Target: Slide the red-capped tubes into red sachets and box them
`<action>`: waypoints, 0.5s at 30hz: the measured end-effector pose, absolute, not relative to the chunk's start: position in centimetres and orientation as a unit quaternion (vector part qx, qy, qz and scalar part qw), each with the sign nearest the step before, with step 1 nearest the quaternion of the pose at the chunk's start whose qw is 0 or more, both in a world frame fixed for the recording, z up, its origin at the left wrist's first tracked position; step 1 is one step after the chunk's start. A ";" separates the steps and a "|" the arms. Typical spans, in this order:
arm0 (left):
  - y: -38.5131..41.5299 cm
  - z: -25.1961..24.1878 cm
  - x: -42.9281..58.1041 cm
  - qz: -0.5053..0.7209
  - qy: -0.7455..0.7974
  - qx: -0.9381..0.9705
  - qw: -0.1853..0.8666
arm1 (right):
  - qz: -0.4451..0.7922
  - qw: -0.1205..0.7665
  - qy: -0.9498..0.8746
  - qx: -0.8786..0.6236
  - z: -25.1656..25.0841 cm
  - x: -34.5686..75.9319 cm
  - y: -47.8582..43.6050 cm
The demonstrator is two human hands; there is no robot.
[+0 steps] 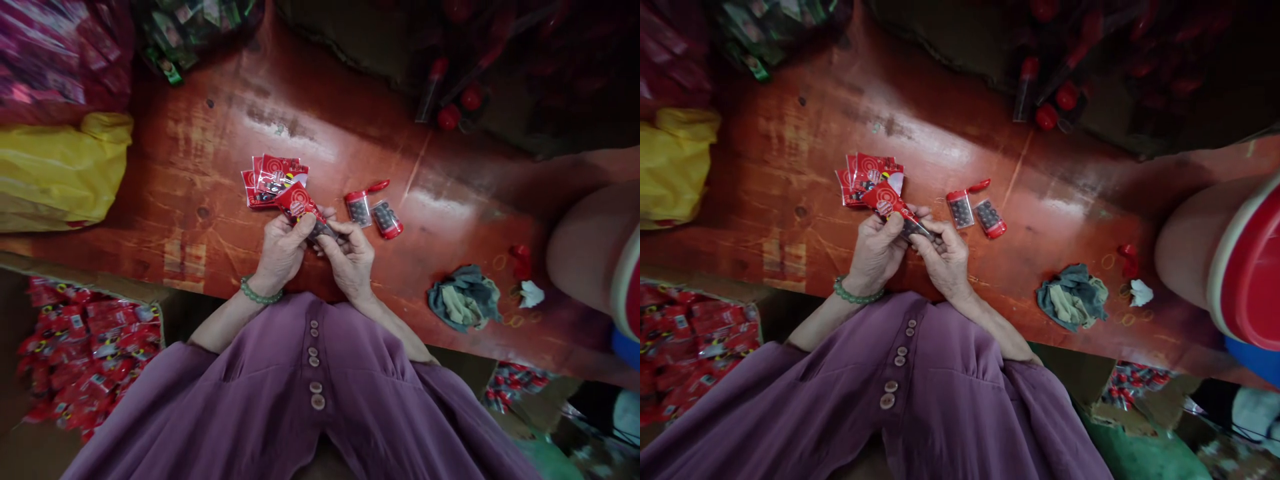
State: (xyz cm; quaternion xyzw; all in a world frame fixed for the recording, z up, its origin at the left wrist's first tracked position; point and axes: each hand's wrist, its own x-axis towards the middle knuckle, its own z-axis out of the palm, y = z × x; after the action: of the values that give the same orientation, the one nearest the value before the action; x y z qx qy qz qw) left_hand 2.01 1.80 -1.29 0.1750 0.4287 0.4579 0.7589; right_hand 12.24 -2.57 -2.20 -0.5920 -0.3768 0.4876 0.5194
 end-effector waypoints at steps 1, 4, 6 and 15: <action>1.8 -1.3 2.0 0.453 0.429 0.170 0.763 | 0.486 0.522 -0.373 -0.594 -2.3 12.1 -2.5; 2.0 -1.2 2.0 0.446 0.430 0.160 0.769 | 0.482 0.529 -0.363 -0.597 -2.6 11.6 -2.3; 2.0 -1.1 1.8 0.457 0.424 0.164 0.765 | 0.494 0.532 -0.354 -0.590 -2.8 11.5 -2.1; 1.1 -2.0 2.1 0.468 0.443 0.187 0.742 | 0.510 0.541 -0.336 -0.578 -3.0 11.7 -1.9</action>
State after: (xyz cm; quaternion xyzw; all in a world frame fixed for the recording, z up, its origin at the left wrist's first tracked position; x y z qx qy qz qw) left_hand 2.10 1.09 -1.98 0.1875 0.4428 0.4679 0.7415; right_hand 11.71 -1.91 -2.98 -0.5782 -0.3357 0.5100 0.5412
